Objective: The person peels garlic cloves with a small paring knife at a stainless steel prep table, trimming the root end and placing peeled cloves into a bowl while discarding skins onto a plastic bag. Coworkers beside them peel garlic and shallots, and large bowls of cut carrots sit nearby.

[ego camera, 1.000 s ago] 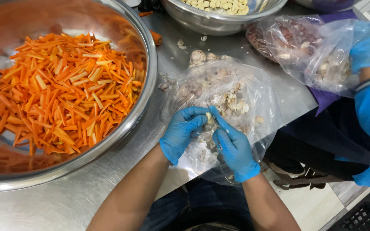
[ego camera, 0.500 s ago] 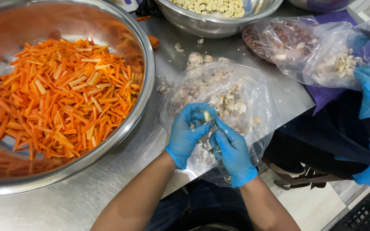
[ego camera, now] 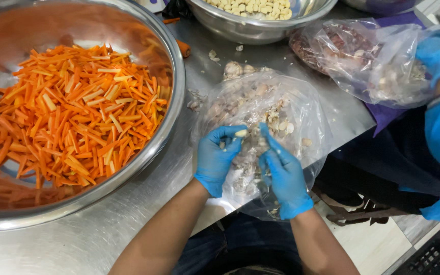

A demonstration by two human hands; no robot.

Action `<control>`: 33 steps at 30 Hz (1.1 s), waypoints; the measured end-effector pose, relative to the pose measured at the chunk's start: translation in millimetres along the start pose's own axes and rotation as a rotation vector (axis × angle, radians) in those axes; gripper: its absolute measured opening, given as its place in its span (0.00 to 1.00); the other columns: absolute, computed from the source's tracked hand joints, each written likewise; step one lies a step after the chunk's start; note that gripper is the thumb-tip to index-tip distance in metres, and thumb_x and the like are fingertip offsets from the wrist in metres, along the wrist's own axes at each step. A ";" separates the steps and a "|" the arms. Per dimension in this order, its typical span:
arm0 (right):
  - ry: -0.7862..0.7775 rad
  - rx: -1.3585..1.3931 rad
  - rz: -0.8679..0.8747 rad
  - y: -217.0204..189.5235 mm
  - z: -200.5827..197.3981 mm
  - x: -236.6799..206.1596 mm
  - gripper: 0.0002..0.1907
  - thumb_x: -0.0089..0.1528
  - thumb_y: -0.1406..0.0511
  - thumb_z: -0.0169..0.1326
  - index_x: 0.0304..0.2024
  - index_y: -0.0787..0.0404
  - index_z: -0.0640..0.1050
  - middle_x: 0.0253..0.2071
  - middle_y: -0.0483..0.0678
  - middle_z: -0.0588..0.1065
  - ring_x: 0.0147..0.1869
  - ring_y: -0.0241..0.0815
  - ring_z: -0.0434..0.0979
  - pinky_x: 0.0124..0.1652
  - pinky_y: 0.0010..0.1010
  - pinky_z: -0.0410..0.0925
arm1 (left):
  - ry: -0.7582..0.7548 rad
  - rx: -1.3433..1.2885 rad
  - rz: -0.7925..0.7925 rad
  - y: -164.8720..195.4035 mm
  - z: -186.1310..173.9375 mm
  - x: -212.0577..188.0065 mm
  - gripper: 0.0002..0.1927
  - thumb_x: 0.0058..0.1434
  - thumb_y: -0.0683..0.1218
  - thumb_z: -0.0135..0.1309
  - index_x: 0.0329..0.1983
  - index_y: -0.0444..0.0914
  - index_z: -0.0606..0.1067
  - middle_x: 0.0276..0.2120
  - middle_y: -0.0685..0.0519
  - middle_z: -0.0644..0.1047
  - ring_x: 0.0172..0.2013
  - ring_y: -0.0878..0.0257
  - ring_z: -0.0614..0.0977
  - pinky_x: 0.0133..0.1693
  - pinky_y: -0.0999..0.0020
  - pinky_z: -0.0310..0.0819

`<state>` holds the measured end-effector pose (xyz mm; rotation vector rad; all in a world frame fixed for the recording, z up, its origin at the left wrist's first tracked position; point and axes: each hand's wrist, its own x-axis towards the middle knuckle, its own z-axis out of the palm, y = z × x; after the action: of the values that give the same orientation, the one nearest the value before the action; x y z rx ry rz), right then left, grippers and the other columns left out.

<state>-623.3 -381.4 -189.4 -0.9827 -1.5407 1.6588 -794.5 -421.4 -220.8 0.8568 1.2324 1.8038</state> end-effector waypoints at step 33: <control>-0.225 0.027 0.059 4.3 -18.1 0.8 0.30 0.69 0.68 0.45 0.76 0.55 0.65 0.27 0.41 0.64 0.29 0.30 0.58 0.29 0.23 0.57 | -0.129 0.019 -0.078 13.8 3.5 -5.8 0.04 0.63 0.38 0.57 0.40 0.37 0.80 0.33 0.61 0.77 0.33 0.74 0.75 0.37 0.79 0.72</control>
<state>-607.9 -372.1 -194.2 -0.8581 -1.6418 1.8798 -791.9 -428.2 -207.2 0.9086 1.1856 1.6518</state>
